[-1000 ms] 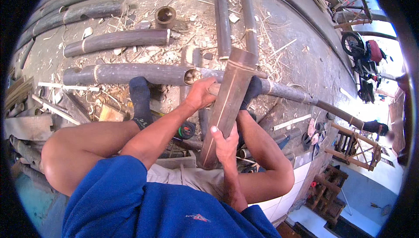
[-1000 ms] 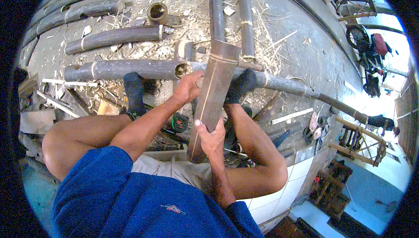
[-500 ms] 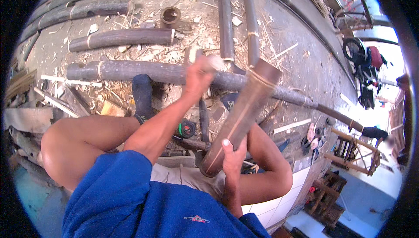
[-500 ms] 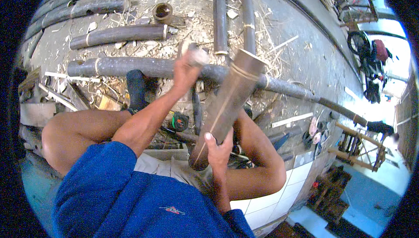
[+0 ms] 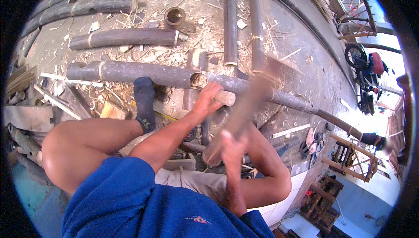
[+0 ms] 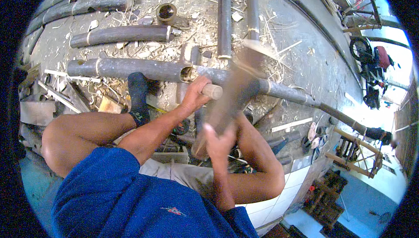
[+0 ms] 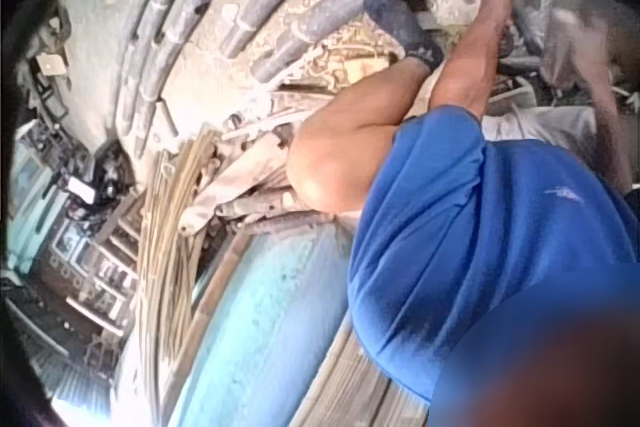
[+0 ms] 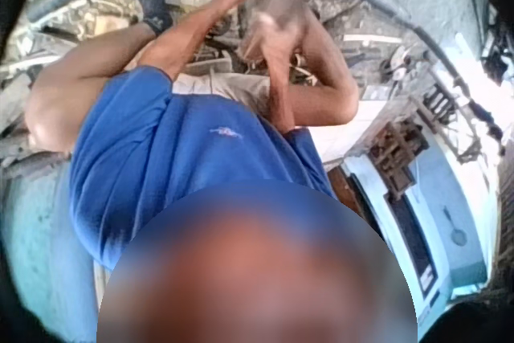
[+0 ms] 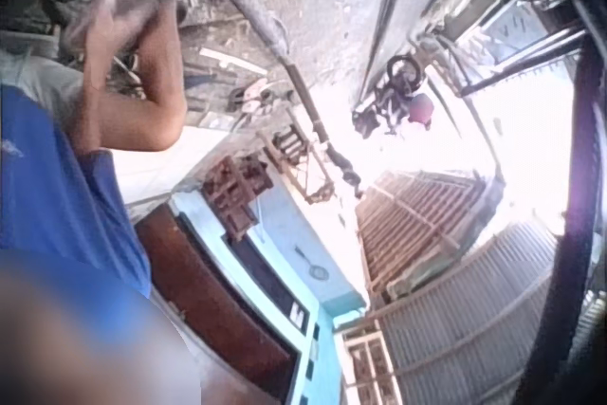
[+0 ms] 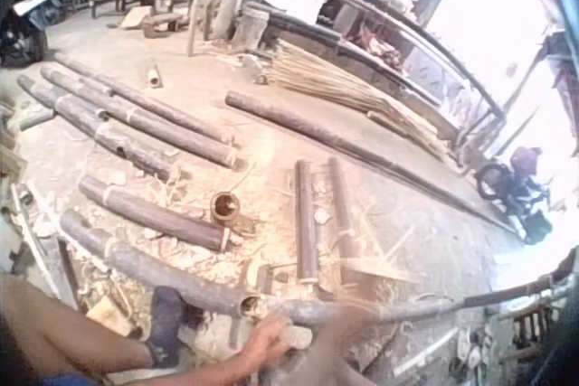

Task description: The person sits on the floor and repeatedly fits a small bamboo plug into a larger bamboo tube, tapping it with a wooden mallet to seat it. They adjust the pieces and check the fit multiple times before measuring the tube with a tape measure.

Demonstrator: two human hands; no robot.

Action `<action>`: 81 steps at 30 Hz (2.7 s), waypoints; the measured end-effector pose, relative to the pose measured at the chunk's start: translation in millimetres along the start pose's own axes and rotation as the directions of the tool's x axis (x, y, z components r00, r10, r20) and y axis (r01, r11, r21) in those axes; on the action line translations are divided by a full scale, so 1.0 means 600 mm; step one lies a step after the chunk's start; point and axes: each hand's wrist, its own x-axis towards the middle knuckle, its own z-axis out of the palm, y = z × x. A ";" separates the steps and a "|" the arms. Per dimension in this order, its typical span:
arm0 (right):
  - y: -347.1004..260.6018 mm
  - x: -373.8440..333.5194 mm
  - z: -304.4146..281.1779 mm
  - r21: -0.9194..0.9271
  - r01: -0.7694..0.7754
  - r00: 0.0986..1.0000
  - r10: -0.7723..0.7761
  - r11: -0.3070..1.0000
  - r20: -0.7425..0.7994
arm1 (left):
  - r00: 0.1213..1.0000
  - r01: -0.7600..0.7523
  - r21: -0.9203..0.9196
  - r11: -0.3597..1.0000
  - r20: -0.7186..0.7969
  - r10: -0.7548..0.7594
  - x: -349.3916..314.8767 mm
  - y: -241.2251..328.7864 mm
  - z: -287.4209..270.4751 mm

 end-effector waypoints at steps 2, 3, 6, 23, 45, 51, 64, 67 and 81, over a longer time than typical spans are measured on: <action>0.015 -0.007 0.039 -0.079 -0.112 0.977 0.095 0.991 -0.190 | 0.982 0.078 0.028 0.997 0.171 -0.082 -0.008 -0.006 -0.011; 0.023 -0.009 0.050 0.007 -0.025 0.972 0.026 1.000 -0.235 | 0.990 0.026 -0.015 1.000 0.142 -0.024 -0.003 -0.010 -0.016; 0.031 -0.045 0.041 0.115 0.087 0.952 -0.049 0.990 -0.302 | 0.989 0.147 -0.174 0.974 0.036 -0.143 0.012 -0.004 -0.023; -0.080 -0.048 -0.025 0.077 0.313 0.949 -0.307 0.947 -0.077 | 0.944 0.319 -0.245 0.916 -0.001 -0.329 0.033 0.016 0.020; 0.020 -0.038 0.034 0.001 -0.056 0.973 0.055 0.998 -0.224 | 0.826 0.289 -0.540 0.791 -0.278 -0.491 0.068 0.026 0.000; -0.001 -0.058 -0.007 0.155 0.148 0.967 -0.110 0.977 -0.231 | 0.994 0.092 -0.127 0.988 -0.041 -0.098 0.043 0.030 0.021; 0.027 -0.035 0.050 0.310 0.214 0.951 -0.126 0.926 -0.281 | 0.993 0.072 -0.098 0.993 0.106 -0.061 -0.009 -0.022 0.000; 0.024 -0.025 0.054 -0.050 -0.047 0.987 0.038 0.998 -0.157 | 0.988 0.001 -0.198 0.980 0.154 0.030 0.007 -0.017 -0.010; 0.052 -0.095 0.035 0.232 0.222 0.931 -0.135 0.947 -0.338 | 0.908 0.414 -0.354 0.839 0.223 -0.354 0.024 -0.016 -0.045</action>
